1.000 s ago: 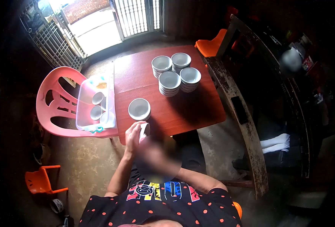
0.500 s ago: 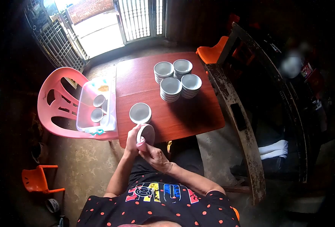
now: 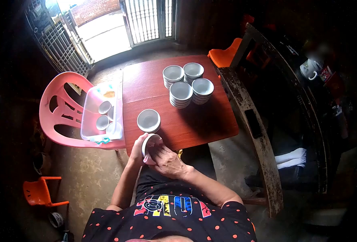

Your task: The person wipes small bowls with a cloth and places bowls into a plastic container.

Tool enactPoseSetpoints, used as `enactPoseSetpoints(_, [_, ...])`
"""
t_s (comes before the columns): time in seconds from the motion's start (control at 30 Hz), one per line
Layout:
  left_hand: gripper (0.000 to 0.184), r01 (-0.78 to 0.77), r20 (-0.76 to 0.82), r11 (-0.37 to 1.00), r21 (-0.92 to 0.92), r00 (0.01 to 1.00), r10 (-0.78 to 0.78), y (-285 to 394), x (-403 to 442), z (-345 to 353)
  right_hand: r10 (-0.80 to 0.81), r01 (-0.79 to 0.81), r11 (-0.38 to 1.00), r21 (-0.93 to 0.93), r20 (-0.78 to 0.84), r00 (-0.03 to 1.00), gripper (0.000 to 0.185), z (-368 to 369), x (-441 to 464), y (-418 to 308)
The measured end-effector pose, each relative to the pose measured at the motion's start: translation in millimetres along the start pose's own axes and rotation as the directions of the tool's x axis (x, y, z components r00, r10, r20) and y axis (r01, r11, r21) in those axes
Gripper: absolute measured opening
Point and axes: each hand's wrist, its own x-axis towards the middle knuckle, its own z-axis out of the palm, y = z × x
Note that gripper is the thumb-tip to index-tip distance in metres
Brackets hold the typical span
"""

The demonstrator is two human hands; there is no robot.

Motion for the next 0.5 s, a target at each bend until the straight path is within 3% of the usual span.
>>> enactPoseSetpoints(0.1, [0.036,-0.063,0.018,0.998,0.009,0.998,0.063,2,0,-3,0.061,-0.055,0.995,0.086,-0.063,0.996,0.036,6,-2,-9])
enactPoseSetpoints(0.13, [0.032,-0.227,-0.048,0.955,0.191,0.97,0.24,2,-2,0,0.317,-0.396,0.802,0.447,0.244,0.917,0.036,-3,-2,-15])
enactPoseSetpoints(0.17, [0.032,-0.229,-0.068,0.953,0.201,0.967,0.247,0,-8,4,0.476,-0.498,0.25,0.83,0.343,0.81,0.041,21,-17,-2])
enactPoseSetpoints(0.2, [0.032,-0.402,-0.043,0.812,0.423,0.886,0.461,-1,-14,14,0.552,-0.347,-0.065,0.936,0.323,0.769,0.041,11,-7,-8])
enactPoseSetpoints(0.23, [0.032,-0.525,0.033,0.592,0.612,0.764,0.644,-2,-17,19,0.617,-0.126,-0.353,0.927,0.332,0.714,0.041,1,5,-11])
enactPoseSetpoints(0.27, [0.034,-0.656,0.575,-0.278,0.702,0.291,0.764,-20,6,-6,0.725,-0.06,-0.321,0.945,0.286,0.627,0.038,3,10,-8])
enactPoseSetpoints(0.3, [0.035,-0.668,0.296,0.205,0.715,0.556,0.777,-11,-12,16,0.753,-0.061,-0.279,0.958,0.258,0.605,0.035,2,18,-12])
enactPoseSetpoints(0.33, [0.034,-0.706,0.412,0.008,0.708,0.423,0.807,-16,-3,10,0.817,-0.186,0.086,0.979,0.038,0.576,0.034,15,23,-20])
enactPoseSetpoints(0.37, [0.034,-0.715,0.529,-0.191,0.672,0.283,0.8,-19,7,5,0.795,-0.306,0.431,0.849,-0.196,0.574,0.034,30,23,-27])
enactPoseSetpoints(0.4, [0.032,-0.55,0.11,0.566,0.615,0.77,0.628,-10,-7,19,0.591,-0.361,0.775,0.519,-0.392,0.705,0.035,42,10,-26])
enactPoseSetpoints(0.43, [0.032,-0.363,-0.01,0.885,0.29,0.924,0.382,14,-16,32,0.312,-0.344,0.939,0.024,-0.479,0.82,0.034,53,-6,-27])
enactPoseSetpoints(0.5, [0.034,-0.08,-0.011,0.996,0.037,0.997,0.08,16,-11,21,0.05,-0.106,0.984,-0.143,-0.349,0.936,0.032,63,-25,-4])
